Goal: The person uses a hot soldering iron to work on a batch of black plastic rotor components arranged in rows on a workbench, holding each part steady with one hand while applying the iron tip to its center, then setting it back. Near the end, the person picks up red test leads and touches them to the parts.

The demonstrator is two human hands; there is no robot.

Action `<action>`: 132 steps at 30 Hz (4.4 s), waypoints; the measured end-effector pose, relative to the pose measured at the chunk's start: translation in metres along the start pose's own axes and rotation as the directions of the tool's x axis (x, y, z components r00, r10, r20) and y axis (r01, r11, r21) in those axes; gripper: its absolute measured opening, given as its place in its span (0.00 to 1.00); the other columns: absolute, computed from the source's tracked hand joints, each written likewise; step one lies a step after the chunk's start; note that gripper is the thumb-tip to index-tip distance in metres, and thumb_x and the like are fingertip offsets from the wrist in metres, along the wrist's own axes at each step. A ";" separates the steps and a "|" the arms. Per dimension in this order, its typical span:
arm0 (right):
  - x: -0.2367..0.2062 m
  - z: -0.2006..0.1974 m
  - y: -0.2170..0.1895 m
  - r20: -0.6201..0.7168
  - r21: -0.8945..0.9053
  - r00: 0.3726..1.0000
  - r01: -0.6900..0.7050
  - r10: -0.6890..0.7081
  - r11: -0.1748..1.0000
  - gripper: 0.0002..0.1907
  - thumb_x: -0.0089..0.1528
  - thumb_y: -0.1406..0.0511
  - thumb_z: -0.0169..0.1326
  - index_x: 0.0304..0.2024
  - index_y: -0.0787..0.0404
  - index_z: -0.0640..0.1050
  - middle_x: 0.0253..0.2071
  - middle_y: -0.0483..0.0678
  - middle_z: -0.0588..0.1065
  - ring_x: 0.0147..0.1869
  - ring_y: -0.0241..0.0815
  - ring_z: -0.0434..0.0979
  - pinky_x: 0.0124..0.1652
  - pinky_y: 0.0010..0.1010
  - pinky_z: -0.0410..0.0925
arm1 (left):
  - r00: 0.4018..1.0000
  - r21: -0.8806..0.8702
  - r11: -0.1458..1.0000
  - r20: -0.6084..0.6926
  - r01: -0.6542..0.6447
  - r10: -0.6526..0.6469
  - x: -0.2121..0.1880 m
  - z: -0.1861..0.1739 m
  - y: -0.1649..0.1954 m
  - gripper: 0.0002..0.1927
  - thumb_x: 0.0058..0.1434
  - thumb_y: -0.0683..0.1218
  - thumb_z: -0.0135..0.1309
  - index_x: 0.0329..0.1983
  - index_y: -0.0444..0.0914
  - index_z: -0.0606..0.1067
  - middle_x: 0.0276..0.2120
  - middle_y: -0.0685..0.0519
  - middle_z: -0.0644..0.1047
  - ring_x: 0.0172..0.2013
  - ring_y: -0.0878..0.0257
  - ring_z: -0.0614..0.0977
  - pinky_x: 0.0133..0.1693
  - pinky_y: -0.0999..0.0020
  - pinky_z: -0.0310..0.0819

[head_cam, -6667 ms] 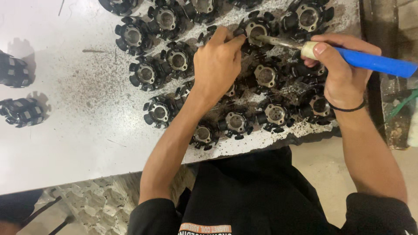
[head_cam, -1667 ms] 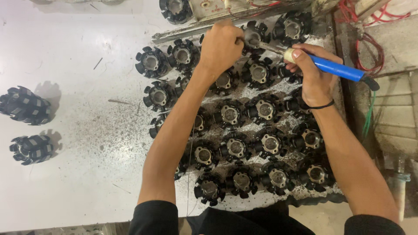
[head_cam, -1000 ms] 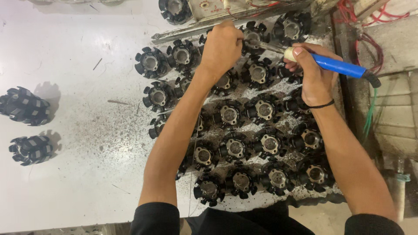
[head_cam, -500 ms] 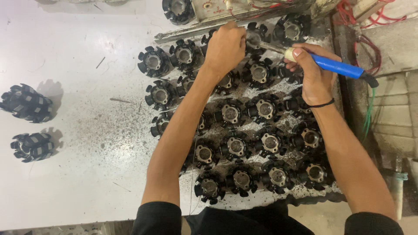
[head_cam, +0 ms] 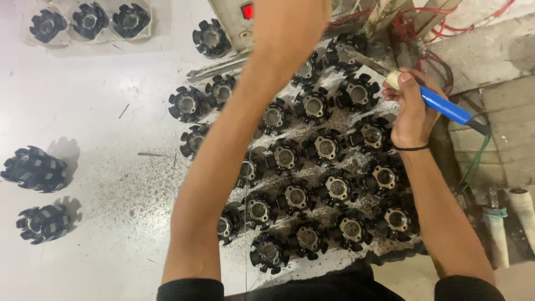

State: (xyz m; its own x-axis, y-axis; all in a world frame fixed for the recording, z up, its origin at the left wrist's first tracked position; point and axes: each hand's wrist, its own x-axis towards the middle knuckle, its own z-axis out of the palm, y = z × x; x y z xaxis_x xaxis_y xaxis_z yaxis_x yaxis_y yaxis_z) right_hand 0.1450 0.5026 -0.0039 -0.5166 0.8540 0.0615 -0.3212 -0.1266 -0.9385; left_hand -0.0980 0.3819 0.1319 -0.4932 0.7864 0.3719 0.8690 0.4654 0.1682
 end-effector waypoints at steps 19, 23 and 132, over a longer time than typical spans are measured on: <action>-0.004 0.005 -0.007 0.052 -0.108 0.999 -0.009 0.015 0.994 0.17 0.68 0.63 0.63 0.51 0.72 0.79 0.41 0.55 0.81 0.40 0.42 0.81 0.42 0.28 0.75 | 0.993 -0.443 0.896 -0.117 -0.023 -0.033 -0.053 0.125 -0.007 0.07 0.56 0.40 0.57 0.35 0.41 0.83 0.35 0.50 0.79 0.35 0.47 0.83 0.37 0.51 0.78; -0.005 0.008 -0.010 0.058 -0.126 0.998 0.023 -0.016 0.992 0.18 0.68 0.63 0.63 0.51 0.73 0.79 0.41 0.55 0.81 0.40 0.42 0.81 0.43 0.29 0.75 | 0.998 -0.464 0.885 -0.055 -0.029 0.004 -0.044 0.125 -0.009 0.07 0.55 0.40 0.56 0.34 0.40 0.83 0.34 0.48 0.79 0.35 0.46 0.82 0.39 0.51 0.78; -0.082 -0.028 -0.039 0.032 -0.228 0.999 0.037 -0.030 0.973 0.15 0.72 0.66 0.58 0.52 0.76 0.77 0.42 0.59 0.80 0.41 0.45 0.82 0.43 0.31 0.76 | 0.990 -0.531 0.844 0.058 -0.077 0.126 -0.099 0.101 0.039 0.04 0.58 0.39 0.56 0.34 0.37 0.81 0.34 0.48 0.78 0.32 0.47 0.84 0.36 0.53 0.80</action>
State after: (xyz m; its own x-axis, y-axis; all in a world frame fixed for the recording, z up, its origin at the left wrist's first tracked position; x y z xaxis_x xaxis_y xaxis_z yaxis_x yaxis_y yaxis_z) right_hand 0.2220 0.4516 0.0178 -0.5320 0.8407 0.1011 -0.1505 0.0236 -0.9883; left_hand -0.0194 0.3628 0.0097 -0.3809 0.8611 0.3368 0.7928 0.1167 0.5982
